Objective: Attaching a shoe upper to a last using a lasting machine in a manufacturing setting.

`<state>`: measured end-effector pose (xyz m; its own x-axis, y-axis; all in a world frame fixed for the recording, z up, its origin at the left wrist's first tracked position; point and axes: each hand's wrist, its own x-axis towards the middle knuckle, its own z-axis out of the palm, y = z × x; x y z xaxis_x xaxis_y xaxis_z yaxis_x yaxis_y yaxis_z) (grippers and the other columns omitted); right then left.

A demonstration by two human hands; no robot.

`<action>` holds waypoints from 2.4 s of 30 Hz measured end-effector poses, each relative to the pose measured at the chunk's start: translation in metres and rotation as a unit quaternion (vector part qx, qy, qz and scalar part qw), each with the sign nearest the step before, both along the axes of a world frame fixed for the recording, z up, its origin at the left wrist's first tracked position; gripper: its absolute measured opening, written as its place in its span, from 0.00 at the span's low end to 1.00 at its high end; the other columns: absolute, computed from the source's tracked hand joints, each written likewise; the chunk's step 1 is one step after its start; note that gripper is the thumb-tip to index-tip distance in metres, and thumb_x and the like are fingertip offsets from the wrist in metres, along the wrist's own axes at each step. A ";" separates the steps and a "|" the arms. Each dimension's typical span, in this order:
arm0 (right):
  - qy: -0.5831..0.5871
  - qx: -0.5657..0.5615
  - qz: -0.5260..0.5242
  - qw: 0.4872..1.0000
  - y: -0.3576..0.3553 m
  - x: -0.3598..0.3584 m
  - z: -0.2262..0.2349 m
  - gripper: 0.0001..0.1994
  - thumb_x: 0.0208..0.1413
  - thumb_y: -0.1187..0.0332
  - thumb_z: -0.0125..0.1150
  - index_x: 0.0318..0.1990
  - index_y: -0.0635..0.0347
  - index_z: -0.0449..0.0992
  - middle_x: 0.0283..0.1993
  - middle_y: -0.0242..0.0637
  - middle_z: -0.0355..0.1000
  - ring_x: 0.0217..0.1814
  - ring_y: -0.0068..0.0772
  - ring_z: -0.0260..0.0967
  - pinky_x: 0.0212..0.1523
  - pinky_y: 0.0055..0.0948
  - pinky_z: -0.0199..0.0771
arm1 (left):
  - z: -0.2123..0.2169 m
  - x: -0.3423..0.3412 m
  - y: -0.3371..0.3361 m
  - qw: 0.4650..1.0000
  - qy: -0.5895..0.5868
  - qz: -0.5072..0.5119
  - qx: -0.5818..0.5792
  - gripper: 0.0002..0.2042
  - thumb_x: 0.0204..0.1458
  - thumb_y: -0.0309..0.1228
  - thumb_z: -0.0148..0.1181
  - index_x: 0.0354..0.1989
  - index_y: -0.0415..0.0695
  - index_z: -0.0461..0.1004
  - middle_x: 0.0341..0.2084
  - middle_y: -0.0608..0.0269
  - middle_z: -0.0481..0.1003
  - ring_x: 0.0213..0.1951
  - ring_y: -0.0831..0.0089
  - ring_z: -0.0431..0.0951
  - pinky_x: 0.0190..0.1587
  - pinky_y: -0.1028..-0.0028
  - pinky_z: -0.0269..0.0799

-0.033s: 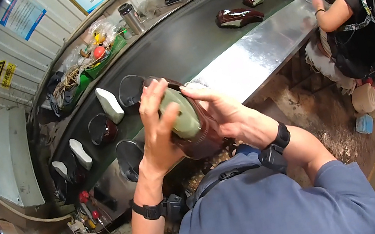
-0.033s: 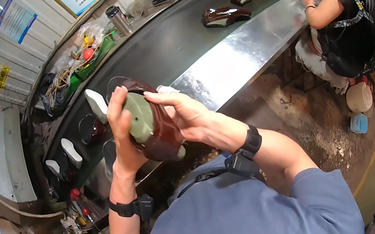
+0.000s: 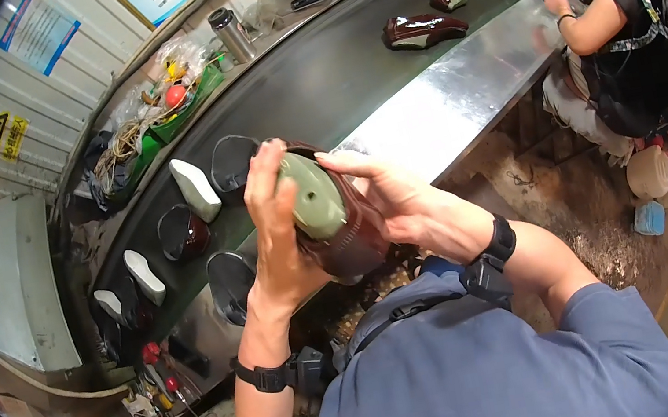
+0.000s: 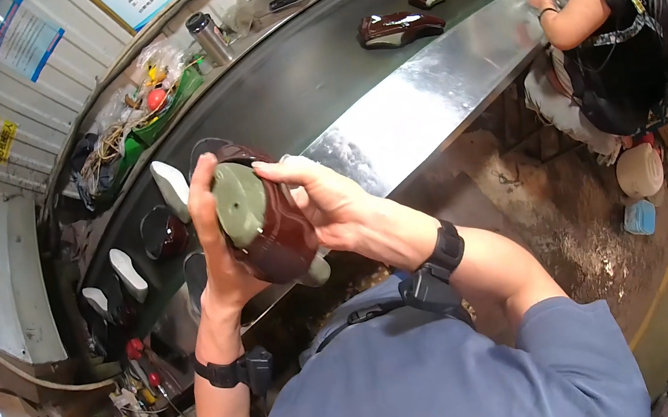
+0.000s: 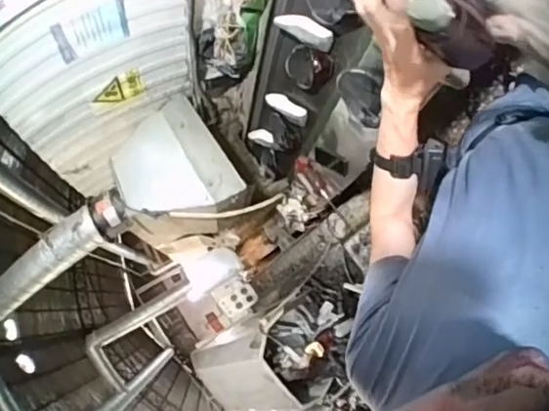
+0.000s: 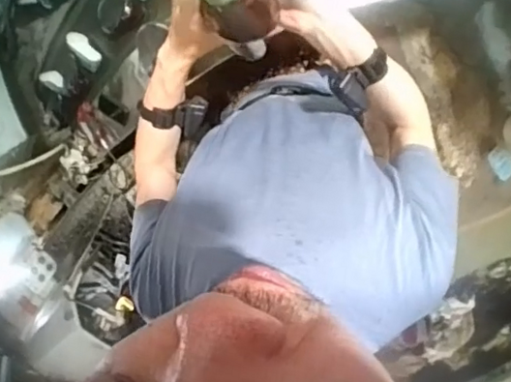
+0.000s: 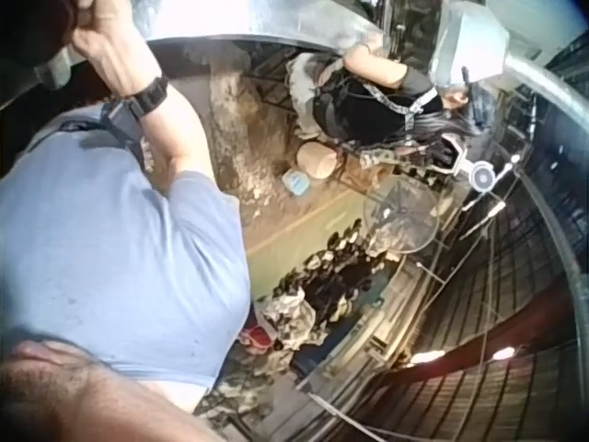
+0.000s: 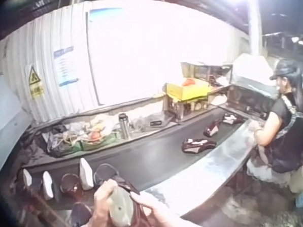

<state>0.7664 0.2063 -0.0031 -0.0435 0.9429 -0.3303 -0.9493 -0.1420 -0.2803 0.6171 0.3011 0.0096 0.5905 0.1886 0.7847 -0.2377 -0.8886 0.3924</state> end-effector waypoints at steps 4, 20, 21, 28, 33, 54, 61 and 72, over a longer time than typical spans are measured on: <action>0.001 -0.061 -0.010 0.998 0.010 0.003 0.028 0.16 0.58 0.58 0.71 0.45 0.57 0.76 0.47 0.41 0.76 0.50 0.35 0.75 0.53 0.40 0.78 | -0.001 -0.002 -0.020 0.987 0.020 -0.016 -0.158 0.64 0.35 0.39 0.84 0.76 0.39 0.39 0.74 0.44 0.45 0.72 0.49 0.57 0.72 0.54 0.56; -0.043 0.004 -0.025 0.999 0.029 0.011 0.037 0.21 0.57 0.57 0.72 0.50 0.62 0.75 0.47 0.46 0.78 0.46 0.38 0.80 0.45 0.35 0.86 | 0.030 0.011 -0.003 0.998 -0.016 0.060 -0.028 0.61 0.42 0.35 0.80 0.76 0.38 0.35 0.75 0.39 0.41 0.73 0.47 0.53 0.72 0.55 0.57; -0.064 -0.005 -0.012 0.998 0.029 0.013 0.038 0.18 0.59 0.58 0.70 0.46 0.63 0.76 0.42 0.43 0.78 0.40 0.36 0.79 0.38 0.34 0.84 | 0.032 0.015 0.002 0.998 -0.035 0.042 -0.022 0.65 0.40 0.37 0.81 0.76 0.39 0.31 0.74 0.35 0.41 0.74 0.42 0.50 0.73 0.50 0.53; -0.059 0.054 -0.023 0.997 0.023 0.017 0.032 0.16 0.60 0.60 0.70 0.47 0.59 0.72 0.40 0.36 0.76 0.46 0.33 0.79 0.46 0.44 0.83 | 0.006 0.012 -0.027 0.988 -0.015 0.156 -0.010 0.73 0.36 0.41 0.85 0.75 0.38 0.21 0.74 0.31 0.34 0.75 0.38 0.44 0.74 0.47 0.44; -0.092 0.178 -0.070 0.977 0.023 0.023 0.015 0.28 0.60 0.66 0.70 0.57 0.59 0.56 0.56 0.42 0.71 0.55 0.33 0.75 0.53 0.41 0.80 | -0.013 0.011 -0.028 0.992 -0.021 0.113 -0.053 0.73 0.36 0.37 0.85 0.76 0.42 0.21 0.75 0.38 0.35 0.74 0.47 0.50 0.73 0.51 0.51; -0.121 0.264 0.002 0.957 0.023 0.024 -0.011 0.39 0.54 0.60 0.74 0.70 0.62 0.60 0.64 0.40 0.71 0.64 0.35 0.71 0.64 0.37 0.72 | -0.060 0.002 -0.024 0.974 0.045 0.070 -0.209 0.69 0.37 0.23 0.80 0.76 0.63 0.23 0.71 0.52 0.46 0.66 0.58 0.64 0.61 0.57 0.76; -0.136 0.259 0.000 0.956 0.024 0.021 -0.017 0.37 0.54 0.60 0.74 0.68 0.63 0.64 0.63 0.40 0.71 0.62 0.33 0.72 0.61 0.37 0.74 | -0.057 0.000 -0.023 0.965 0.045 0.004 -0.257 0.65 0.39 0.37 0.79 0.76 0.55 0.26 0.70 0.51 0.52 0.66 0.57 0.65 0.63 0.57 0.71; -0.115 0.200 -0.026 0.973 0.013 -0.001 -0.044 0.28 0.68 0.58 0.58 0.69 0.60 0.62 0.66 0.36 0.68 0.67 0.31 0.66 0.68 0.36 0.66 | -0.029 -0.015 -0.007 0.699 -0.128 -0.146 -0.688 0.30 0.73 0.51 0.31 0.72 0.41 0.57 0.68 0.57 0.65 0.68 0.64 0.64 0.71 0.59 0.58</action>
<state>0.7657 0.2193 -0.0467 0.0399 0.9969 0.0683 -0.8581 0.0692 -0.5088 0.6020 0.2936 -0.0195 0.6352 0.7694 0.0670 -0.5493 0.3891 0.7395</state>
